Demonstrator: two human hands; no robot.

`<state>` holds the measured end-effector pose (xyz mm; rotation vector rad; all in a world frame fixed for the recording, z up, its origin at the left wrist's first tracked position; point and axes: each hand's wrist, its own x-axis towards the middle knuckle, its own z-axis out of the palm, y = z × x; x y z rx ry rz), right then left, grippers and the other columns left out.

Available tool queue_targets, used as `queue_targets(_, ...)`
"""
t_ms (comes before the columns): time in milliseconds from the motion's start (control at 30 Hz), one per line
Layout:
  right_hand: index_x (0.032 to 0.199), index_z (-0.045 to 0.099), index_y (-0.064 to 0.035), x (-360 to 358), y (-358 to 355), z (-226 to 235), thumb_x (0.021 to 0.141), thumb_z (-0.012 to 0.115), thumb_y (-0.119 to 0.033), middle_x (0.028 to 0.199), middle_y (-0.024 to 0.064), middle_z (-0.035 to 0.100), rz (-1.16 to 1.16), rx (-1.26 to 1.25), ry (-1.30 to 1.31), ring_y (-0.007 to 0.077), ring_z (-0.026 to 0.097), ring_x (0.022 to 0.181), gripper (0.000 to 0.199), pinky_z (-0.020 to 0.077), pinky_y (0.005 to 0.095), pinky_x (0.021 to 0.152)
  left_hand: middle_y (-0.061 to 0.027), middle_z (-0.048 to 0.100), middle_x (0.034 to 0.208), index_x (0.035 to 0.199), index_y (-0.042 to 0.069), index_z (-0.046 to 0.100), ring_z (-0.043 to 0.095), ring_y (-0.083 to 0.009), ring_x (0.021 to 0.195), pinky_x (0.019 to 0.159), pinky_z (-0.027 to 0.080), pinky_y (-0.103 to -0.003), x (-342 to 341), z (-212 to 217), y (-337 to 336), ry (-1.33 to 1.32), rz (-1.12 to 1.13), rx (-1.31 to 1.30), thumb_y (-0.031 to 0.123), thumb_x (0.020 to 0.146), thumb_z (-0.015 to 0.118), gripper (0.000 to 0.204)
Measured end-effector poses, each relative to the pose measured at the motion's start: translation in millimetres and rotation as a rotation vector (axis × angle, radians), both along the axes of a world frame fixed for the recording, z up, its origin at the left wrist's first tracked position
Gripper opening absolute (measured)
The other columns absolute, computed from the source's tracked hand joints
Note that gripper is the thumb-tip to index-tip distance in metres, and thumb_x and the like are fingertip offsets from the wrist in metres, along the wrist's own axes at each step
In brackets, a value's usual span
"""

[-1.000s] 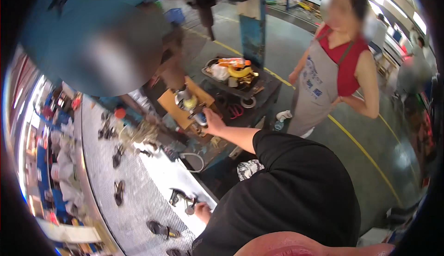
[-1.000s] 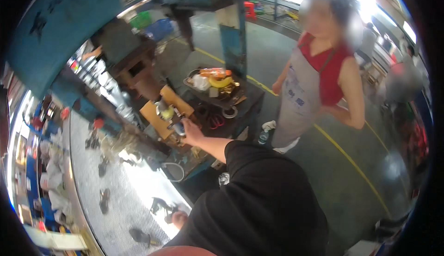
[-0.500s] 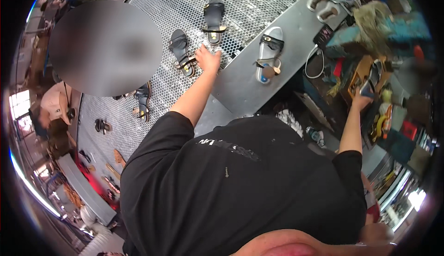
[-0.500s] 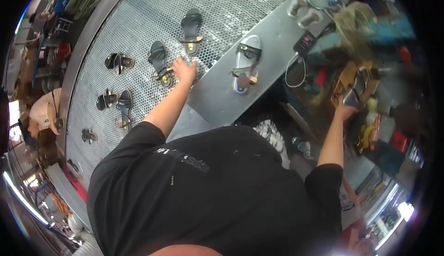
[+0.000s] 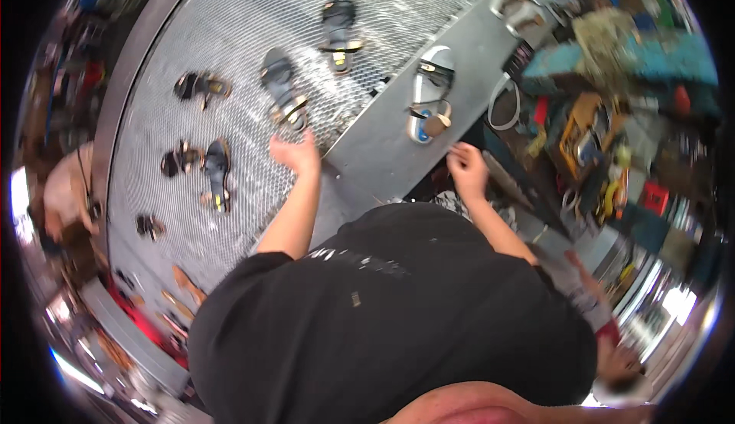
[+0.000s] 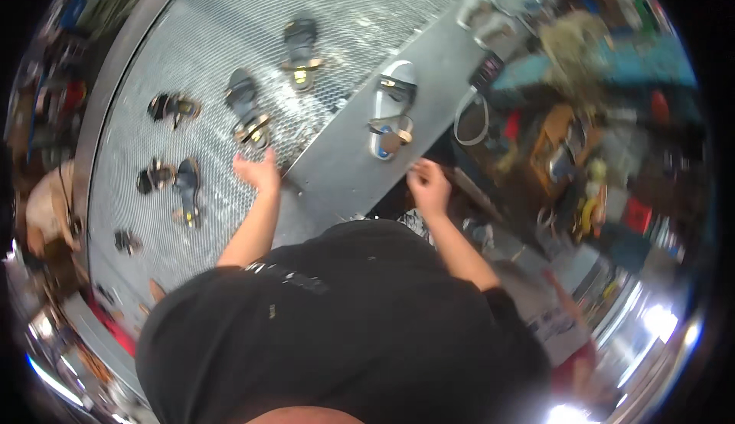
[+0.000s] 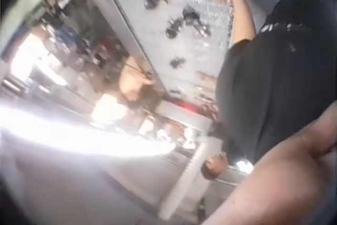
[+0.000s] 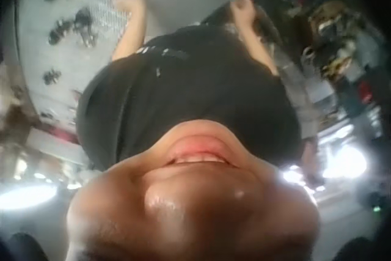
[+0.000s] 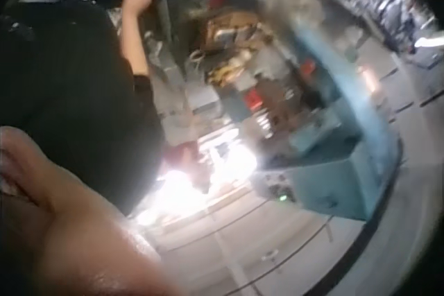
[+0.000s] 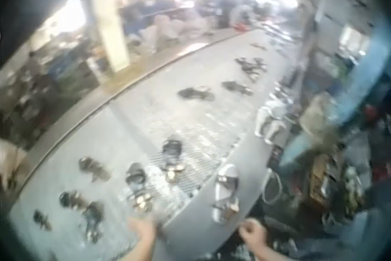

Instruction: The person manufactures sandals by picking sandals from a conveyor, fitting them onto shoe lasts by hand, pressing them under a mechanical press, and removing the sandals from the lasts.

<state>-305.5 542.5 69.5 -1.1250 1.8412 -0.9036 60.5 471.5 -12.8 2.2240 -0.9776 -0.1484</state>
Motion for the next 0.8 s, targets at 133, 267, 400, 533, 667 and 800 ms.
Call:
queue_targets(133,0.138,0.031,-0.0043,66.3,-50.6,-11.7,0.065,0.083,-0.027,0.141,0.0187,0.036,0.271,-0.2,0.324,0.0365,0.039,0.128,0.093,0.0356,0.04,0.106,-0.0249,0.05,0.105,0.105,-0.008,0.048,0.049,-0.0412,0.1,0.091,0.04,-0.051,26.8,-13.8,-51.6,-0.245,0.047,0.382,0.061,0.07,0.071,0.081)
queue_targets(267,0.129,0.04,-0.0054,62.1,-66.9,-50.4,0.066,0.08,-0.021,0.139,0.0164,0.04,0.134,-0.317,0.34,0.0399,0.041,0.124,0.075,0.0368,0.0425,0.104,-0.0209,0.063,0.092,0.096,-0.005,0.05,0.063,-0.0394,0.086,0.082,0.049,-0.049,27.2,4.9,-95.3,0.129,-0.074,0.275,0.039,0.067,0.082,0.062)
queue_targets(400,0.119,0.046,-0.0022,30.5,-58.2,-6.7,0.066,0.077,-0.021,0.118,0.0226,0.053,0.168,-0.231,0.272,0.0395,0.053,0.11,0.064,0.0438,0.0439,0.094,-0.0128,0.067,0.102,0.105,0.002,0.058,0.066,-0.0261,0.091,0.086,0.053,-0.04,70.0,1.4,-59.2,1.541,-0.221,-0.13,0.013,0.084,0.069,0.026)
queue_targets(533,0.111,0.05,-0.0053,7.8,-27.1,48.2,0.066,0.078,-0.02,0.103,0.0138,0.06,-0.069,-0.296,0.101,0.0296,0.061,0.095,0.056,0.0491,0.0374,0.084,-0.0134,0.06,0.12,0.126,0.004,0.05,0.06,-0.0254,0.11,0.097,0.05,-0.039,-66.6,68.7,37.0,2.029,-0.539,0.085,0.015,0.087,0.068,0.045)
queue_targets(667,0.109,0.05,-0.0063,-2.8,-11.0,88.6,0.066,0.077,-0.015,0.106,0.0096,0.059,-0.084,-0.55,-0.068,0.0217,0.058,0.098,0.052,0.0466,0.0337,0.087,-0.0167,0.059,0.121,0.126,0.0,0.049,0.058,-0.0285,0.112,0.1,0.046,-0.037,-179.9,172.5,29.2,2.27,-0.75,0.638,0.014,0.088,0.062,0.043)
queue_targets(800,0.107,0.048,-0.005,-35.2,19.8,165.7,0.067,0.071,-0.003,0.128,0.0104,0.055,0.195,-0.552,-0.201,0.0173,0.051,0.11,0.046,0.0395,0.0333,0.098,-0.0175,0.06,0.119,0.119,-0.003,0.053,0.058,-0.0282,0.112,0.1,0.045,-0.039,-199.2,125.1,-79.7,2.049,-0.798,0.088,0.009,0.089,0.055,0.032)
